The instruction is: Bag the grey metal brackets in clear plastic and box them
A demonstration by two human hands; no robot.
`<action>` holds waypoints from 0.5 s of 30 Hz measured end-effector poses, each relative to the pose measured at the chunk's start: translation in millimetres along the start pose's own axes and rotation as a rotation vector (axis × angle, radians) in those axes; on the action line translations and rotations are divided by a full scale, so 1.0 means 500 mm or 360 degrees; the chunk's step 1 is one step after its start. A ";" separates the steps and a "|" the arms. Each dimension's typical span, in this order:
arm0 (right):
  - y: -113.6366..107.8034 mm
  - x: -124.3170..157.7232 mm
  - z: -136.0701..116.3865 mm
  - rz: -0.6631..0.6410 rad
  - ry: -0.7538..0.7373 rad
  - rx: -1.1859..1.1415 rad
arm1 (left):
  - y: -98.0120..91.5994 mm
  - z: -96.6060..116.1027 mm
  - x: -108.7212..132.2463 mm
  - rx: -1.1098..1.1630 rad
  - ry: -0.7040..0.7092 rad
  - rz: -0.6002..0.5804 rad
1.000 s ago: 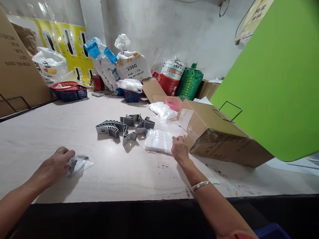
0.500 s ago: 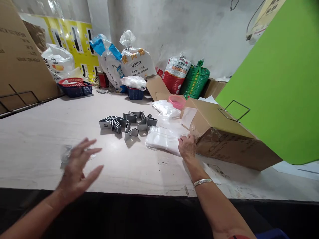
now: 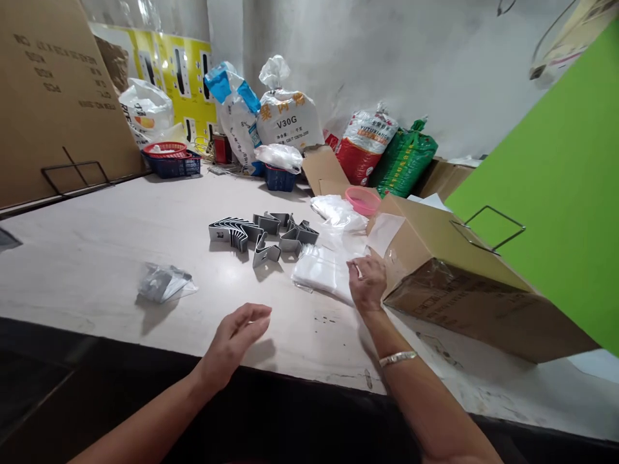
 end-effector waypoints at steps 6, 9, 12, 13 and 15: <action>-0.025 0.170 -0.240 0.0028 -0.0969 -0.0390 | 0.037 -0.085 -0.041 0.0939 -0.0704 0.0016; -0.007 0.226 -0.315 -0.0224 -0.1391 -0.0418 | 0.029 -0.090 -0.043 0.0951 -0.0711 -0.0036; 0.001 0.249 -0.347 -0.0491 -0.1617 -0.0522 | 0.017 -0.085 -0.040 0.0908 -0.0620 -0.0051; 0.000 0.250 -0.350 -0.0569 -0.1638 -0.0601 | 0.011 -0.087 -0.038 0.0908 -0.0608 -0.0022; -0.008 0.241 -0.346 -0.0713 -0.1572 -0.0880 | -0.006 -0.096 -0.036 0.0916 -0.0612 0.0079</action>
Point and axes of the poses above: each hand's wrist, its own x-axis away from the middle knuckle, its own y-axis out of the palm, z = x × y, the point moved 9 cm from there along -x, towards the middle knuckle, and after that the axes turned 8 degrees about -z, right-handed, at the moved point
